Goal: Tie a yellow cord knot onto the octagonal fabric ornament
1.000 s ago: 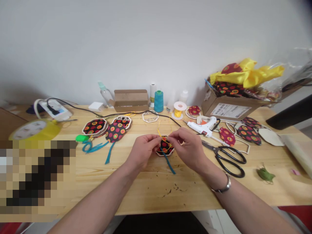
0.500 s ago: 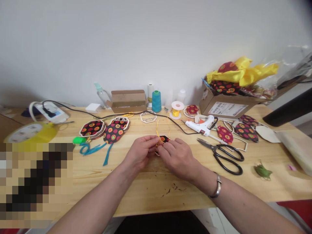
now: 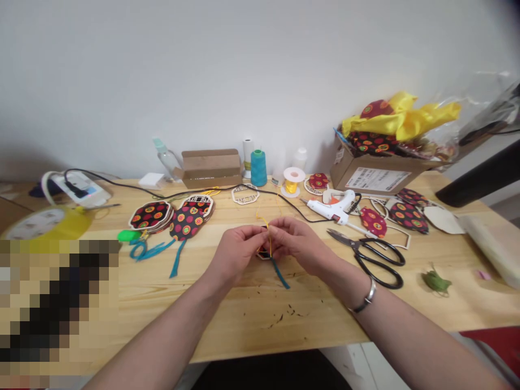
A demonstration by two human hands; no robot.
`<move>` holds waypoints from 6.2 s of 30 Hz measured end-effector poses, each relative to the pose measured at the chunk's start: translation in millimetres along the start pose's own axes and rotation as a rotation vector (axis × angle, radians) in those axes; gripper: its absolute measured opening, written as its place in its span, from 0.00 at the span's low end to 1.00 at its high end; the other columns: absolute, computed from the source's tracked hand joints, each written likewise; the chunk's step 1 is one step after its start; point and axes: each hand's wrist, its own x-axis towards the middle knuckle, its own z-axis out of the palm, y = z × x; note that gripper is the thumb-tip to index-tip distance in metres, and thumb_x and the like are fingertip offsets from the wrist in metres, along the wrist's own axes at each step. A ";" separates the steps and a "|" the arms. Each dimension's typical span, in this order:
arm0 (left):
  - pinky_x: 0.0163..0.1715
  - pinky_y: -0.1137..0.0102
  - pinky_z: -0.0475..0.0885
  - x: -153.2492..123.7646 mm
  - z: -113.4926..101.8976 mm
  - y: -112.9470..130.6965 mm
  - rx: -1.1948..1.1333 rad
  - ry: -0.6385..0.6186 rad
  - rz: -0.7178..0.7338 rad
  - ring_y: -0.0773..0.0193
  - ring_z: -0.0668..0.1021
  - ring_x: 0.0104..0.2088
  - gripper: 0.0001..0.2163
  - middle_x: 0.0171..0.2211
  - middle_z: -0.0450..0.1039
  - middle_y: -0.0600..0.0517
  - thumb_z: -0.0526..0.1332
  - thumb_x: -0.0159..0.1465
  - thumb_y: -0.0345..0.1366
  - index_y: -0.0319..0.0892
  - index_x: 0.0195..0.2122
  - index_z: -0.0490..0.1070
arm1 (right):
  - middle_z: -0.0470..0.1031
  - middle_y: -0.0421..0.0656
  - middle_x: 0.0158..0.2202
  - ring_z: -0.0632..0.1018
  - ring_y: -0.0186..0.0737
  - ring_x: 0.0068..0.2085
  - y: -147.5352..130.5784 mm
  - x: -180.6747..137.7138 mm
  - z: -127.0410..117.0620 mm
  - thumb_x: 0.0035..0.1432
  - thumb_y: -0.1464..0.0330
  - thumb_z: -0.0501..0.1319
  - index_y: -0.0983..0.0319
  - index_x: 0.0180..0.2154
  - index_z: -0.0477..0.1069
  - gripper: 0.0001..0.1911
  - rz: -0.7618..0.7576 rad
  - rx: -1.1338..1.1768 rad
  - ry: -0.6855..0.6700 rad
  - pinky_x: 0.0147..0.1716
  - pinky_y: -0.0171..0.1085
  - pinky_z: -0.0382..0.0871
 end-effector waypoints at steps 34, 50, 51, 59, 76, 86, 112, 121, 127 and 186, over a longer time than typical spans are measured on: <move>0.16 0.77 0.57 -2.5 1.6 5.2 0.030 -0.027 -0.030 0.74 0.64 0.16 0.07 0.15 0.68 0.56 0.62 0.51 0.35 0.38 0.19 0.72 | 0.73 0.41 0.23 0.75 0.35 0.25 -2.6 0.6 -3.0 0.43 0.63 0.65 0.66 0.28 0.72 0.13 -0.016 0.173 0.023 0.28 0.35 0.69; 0.19 0.77 0.58 0.9 -0.1 -0.2 -0.121 0.018 -0.076 0.75 0.66 0.17 0.06 0.15 0.66 0.57 0.65 0.48 0.35 0.37 0.23 0.75 | 0.74 0.42 0.30 0.73 0.33 0.31 5.4 4.4 -12.2 0.45 0.69 0.64 0.65 0.38 0.69 0.16 -0.044 0.111 -0.235 0.31 0.32 0.64; 0.18 0.77 0.58 0.9 -0.2 -0.3 -0.119 0.017 -0.074 0.75 0.66 0.17 0.06 0.15 0.66 0.57 0.65 0.48 0.35 0.37 0.23 0.74 | 0.74 0.42 0.30 0.73 0.32 0.31 4.9 4.4 -12.7 0.45 0.69 0.64 0.65 0.38 0.69 0.15 -0.045 0.113 -0.241 0.31 0.32 0.64; 0.18 0.77 0.58 1.5 -1.0 -0.2 -0.059 -0.001 -0.039 0.74 0.66 0.18 0.06 0.16 0.66 0.56 0.63 0.50 0.35 0.37 0.23 0.73 | 0.73 0.42 0.29 0.72 0.30 0.28 -1.7 2.3 -14.6 0.48 0.68 0.63 0.65 0.37 0.70 0.13 -0.055 0.066 -0.212 0.26 0.29 0.63; 0.15 0.78 0.55 -0.5 -0.1 1.9 -0.073 -0.033 -0.053 0.76 0.61 0.15 0.06 0.15 0.65 0.57 0.62 0.50 0.34 0.37 0.20 0.71 | 0.72 0.40 0.23 0.69 0.29 0.23 0.8 5.4 -12.6 0.45 0.66 0.64 0.66 0.30 0.72 0.10 -0.102 -0.078 -0.076 0.23 0.31 0.62; 0.16 0.77 0.57 0.0 -1.5 1.3 -0.086 -0.051 -0.047 0.75 0.64 0.16 0.06 0.19 0.69 0.55 0.62 0.51 0.36 0.38 0.23 0.73 | 0.72 0.41 0.23 0.70 0.31 0.23 2.1 6.1 -11.2 0.45 0.69 0.62 0.65 0.27 0.71 0.06 -0.134 -0.240 0.084 0.22 0.32 0.64; 0.18 0.78 0.60 -2.5 0.7 5.4 0.029 -0.003 -0.036 0.75 0.67 0.17 0.05 0.19 0.72 0.55 0.63 0.51 0.34 0.38 0.24 0.74 | 0.71 0.39 0.20 0.73 0.32 0.22 -0.8 4.5 -7.6 0.51 0.72 0.55 0.63 0.24 0.63 0.05 -0.130 -0.277 0.116 0.22 0.32 0.67; 0.15 0.78 0.54 0.1 -1.9 1.8 -0.010 0.034 -0.050 0.77 0.61 0.15 0.06 0.22 0.74 0.53 0.63 0.51 0.36 0.37 0.26 0.74 | 0.66 0.36 0.17 0.69 0.30 0.19 2.5 7.3 -10.0 0.48 0.72 0.57 0.63 0.23 0.63 0.05 -0.189 -0.389 0.189 0.18 0.30 0.63; 0.16 0.79 0.54 -0.6 -3.6 -0.7 -0.003 -0.005 -0.030 0.77 0.62 0.16 0.06 0.18 0.71 0.56 0.64 0.49 0.36 0.38 0.25 0.73 | 0.68 0.37 0.19 0.69 0.29 0.20 2.6 6.4 -8.6 0.48 0.73 0.56 0.63 0.23 0.63 0.04 -0.193 -0.342 0.178 0.19 0.30 0.64; 0.24 0.75 0.66 -6.0 1.4 4.3 0.356 0.053 0.089 0.69 0.71 0.21 0.06 0.21 0.73 0.54 0.60 0.51 0.35 0.39 0.27 0.75 | 0.70 0.38 0.22 0.70 0.30 0.24 7.4 4.3 -12.1 0.49 0.73 0.57 0.63 0.26 0.68 0.03 -0.283 -0.562 0.133 0.24 0.31 0.64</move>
